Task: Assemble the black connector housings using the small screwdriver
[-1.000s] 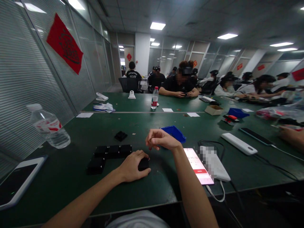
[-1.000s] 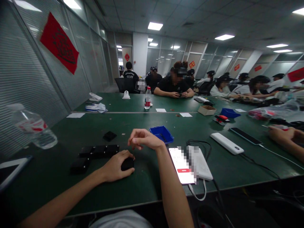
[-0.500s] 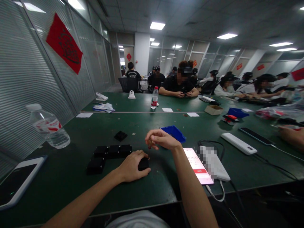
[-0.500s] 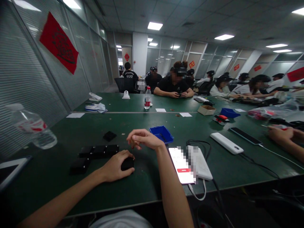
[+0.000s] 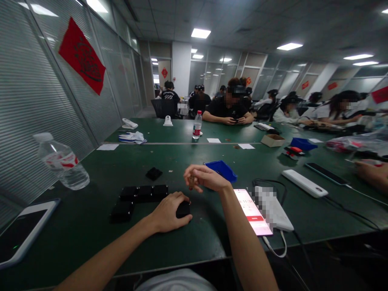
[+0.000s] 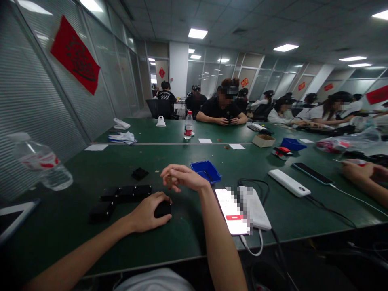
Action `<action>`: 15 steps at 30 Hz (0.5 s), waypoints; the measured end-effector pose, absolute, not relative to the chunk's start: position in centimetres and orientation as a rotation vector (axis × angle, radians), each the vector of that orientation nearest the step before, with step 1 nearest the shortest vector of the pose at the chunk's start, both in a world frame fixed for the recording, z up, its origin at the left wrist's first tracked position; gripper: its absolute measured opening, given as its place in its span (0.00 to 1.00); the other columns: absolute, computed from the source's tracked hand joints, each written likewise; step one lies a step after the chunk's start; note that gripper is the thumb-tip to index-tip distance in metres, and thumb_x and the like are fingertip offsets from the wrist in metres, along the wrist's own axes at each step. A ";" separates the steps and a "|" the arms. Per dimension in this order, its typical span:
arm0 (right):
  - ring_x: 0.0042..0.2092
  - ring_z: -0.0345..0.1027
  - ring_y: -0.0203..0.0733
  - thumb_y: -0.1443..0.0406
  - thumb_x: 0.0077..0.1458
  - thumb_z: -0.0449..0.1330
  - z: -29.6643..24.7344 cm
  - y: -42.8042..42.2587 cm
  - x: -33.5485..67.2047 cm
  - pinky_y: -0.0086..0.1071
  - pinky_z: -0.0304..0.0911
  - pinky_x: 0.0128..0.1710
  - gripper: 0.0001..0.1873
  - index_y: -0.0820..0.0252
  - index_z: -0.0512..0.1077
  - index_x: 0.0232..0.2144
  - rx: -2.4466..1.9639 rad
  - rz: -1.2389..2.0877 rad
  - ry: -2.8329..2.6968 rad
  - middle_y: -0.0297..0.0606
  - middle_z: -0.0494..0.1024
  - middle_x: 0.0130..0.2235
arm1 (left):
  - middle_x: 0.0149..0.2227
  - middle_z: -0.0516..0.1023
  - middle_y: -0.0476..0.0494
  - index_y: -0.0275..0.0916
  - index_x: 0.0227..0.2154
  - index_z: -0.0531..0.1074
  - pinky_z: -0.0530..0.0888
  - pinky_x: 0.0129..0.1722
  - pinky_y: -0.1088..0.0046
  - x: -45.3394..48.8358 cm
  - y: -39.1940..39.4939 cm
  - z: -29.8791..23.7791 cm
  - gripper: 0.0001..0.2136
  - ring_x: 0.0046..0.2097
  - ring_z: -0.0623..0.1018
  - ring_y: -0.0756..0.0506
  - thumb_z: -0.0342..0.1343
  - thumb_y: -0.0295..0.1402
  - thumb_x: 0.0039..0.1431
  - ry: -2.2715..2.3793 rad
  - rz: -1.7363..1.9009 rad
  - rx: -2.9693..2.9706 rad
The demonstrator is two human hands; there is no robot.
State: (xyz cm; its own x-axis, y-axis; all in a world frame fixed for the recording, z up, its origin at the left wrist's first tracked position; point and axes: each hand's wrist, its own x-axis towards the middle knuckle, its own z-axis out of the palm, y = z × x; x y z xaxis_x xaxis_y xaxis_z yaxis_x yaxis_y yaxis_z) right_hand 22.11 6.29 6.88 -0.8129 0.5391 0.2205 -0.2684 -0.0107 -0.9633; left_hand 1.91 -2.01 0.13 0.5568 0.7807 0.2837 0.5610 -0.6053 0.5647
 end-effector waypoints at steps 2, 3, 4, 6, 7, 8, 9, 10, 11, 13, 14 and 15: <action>0.25 0.70 0.30 0.52 0.62 0.64 6.9 6.3 22.2 0.22 0.64 0.21 0.19 0.65 0.75 0.40 -0.314 1.872 -1.733 0.39 0.79 0.34 | 0.45 0.78 0.41 0.40 0.44 0.72 0.73 0.53 0.59 1.9 -2.0 0.2 0.14 0.49 0.77 0.38 0.63 0.36 0.56 1.084 0.723 2.384; 0.24 0.69 0.29 0.53 0.62 0.65 6.8 6.4 22.2 0.22 0.63 0.21 0.19 0.65 0.75 0.39 -0.321 1.860 -1.744 0.38 0.79 0.34 | 0.46 0.78 0.41 0.40 0.44 0.72 0.73 0.53 0.59 1.9 -2.1 0.2 0.14 0.50 0.77 0.38 0.63 0.36 0.56 1.087 0.717 2.384; 0.24 0.69 0.29 0.53 0.61 0.66 6.8 6.4 22.2 0.22 0.63 0.21 0.18 0.65 0.75 0.38 -0.326 1.847 -1.751 0.38 0.79 0.33 | 0.46 0.77 0.41 0.40 0.45 0.72 0.73 0.54 0.58 1.9 -2.1 0.3 0.14 0.50 0.77 0.38 0.63 0.36 0.56 1.089 0.708 2.383; 0.23 0.68 0.28 0.55 0.59 0.68 6.8 6.4 22.2 0.21 0.61 0.20 0.17 0.65 0.74 0.36 -0.330 1.832 -1.758 0.37 0.80 0.34 | 0.46 0.77 0.41 0.40 0.45 0.72 0.73 0.53 0.58 1.9 -2.1 0.3 0.14 0.49 0.77 0.38 0.63 0.36 0.56 1.094 0.706 2.381; 0.23 0.67 0.28 0.55 0.58 0.69 6.9 6.4 22.2 0.22 0.61 0.20 0.17 0.64 0.73 0.36 -0.327 1.832 -1.755 0.38 0.80 0.35 | 0.46 0.77 0.41 0.40 0.45 0.72 0.73 0.53 0.58 1.9 -2.0 0.3 0.14 0.49 0.77 0.38 0.63 0.36 0.56 1.094 0.705 2.381; 0.22 0.67 0.28 0.56 0.57 0.69 6.9 6.4 22.1 0.22 0.60 0.19 0.17 0.64 0.72 0.35 -0.323 1.836 -1.750 0.38 0.80 0.36 | 0.46 0.77 0.41 0.40 0.45 0.72 0.73 0.53 0.58 1.9 -2.0 0.2 0.14 0.49 0.77 0.38 0.63 0.36 0.56 1.095 0.705 2.382; 0.22 0.67 0.28 0.57 0.56 0.70 6.9 6.4 22.1 0.21 0.60 0.19 0.17 0.63 0.71 0.35 -0.317 1.845 -1.746 0.38 0.81 0.36 | 0.46 0.77 0.41 0.40 0.45 0.72 0.73 0.53 0.58 1.9 -2.0 0.2 0.15 0.49 0.77 0.38 0.63 0.36 0.56 1.096 0.704 2.382; 0.22 0.67 0.28 0.58 0.56 0.71 7.0 6.4 22.1 0.21 0.59 0.18 0.17 0.63 0.70 0.34 -0.311 1.854 -1.745 0.38 0.80 0.36 | 0.47 0.77 0.41 0.40 0.45 0.72 0.73 0.53 0.58 2.0 -2.0 0.2 0.15 0.49 0.77 0.38 0.63 0.36 0.56 1.098 0.702 2.383; 0.22 0.67 0.28 0.58 0.55 0.71 7.0 6.3 22.0 0.21 0.58 0.18 0.17 0.62 0.69 0.34 -0.303 1.857 -1.742 0.37 0.80 0.35 | 0.47 0.77 0.41 0.40 0.45 0.72 0.73 0.53 0.57 2.0 -2.0 0.2 0.15 0.49 0.77 0.38 0.63 0.37 0.56 1.100 0.701 2.384; 0.23 0.68 0.29 0.60 0.54 0.72 7.1 6.3 22.0 0.20 0.58 0.18 0.17 0.61 0.70 0.36 -0.296 1.843 -1.735 0.34 0.79 0.34 | 0.47 0.77 0.41 0.40 0.45 0.72 0.73 0.54 0.57 2.0 -2.0 0.1 0.15 0.49 0.77 0.38 0.63 0.37 0.56 1.104 0.697 2.383; 0.24 0.68 0.28 0.60 0.53 0.72 7.1 6.3 22.0 0.20 0.57 0.18 0.17 0.61 0.71 0.38 -0.296 1.827 -1.738 0.33 0.78 0.33 | 0.47 0.77 0.41 0.40 0.45 0.72 0.73 0.54 0.57 2.0 -2.0 0.2 0.15 0.49 0.77 0.38 0.63 0.37 0.56 1.105 0.696 2.382; 0.24 0.67 0.28 0.60 0.53 0.72 7.0 6.3 22.0 0.20 0.57 0.18 0.16 0.61 0.72 0.39 -0.298 1.806 -1.750 0.32 0.78 0.33 | 0.47 0.77 0.41 0.41 0.45 0.72 0.73 0.54 0.58 2.0 -2.0 0.2 0.15 0.49 0.77 0.38 0.63 0.37 0.56 1.106 0.697 2.381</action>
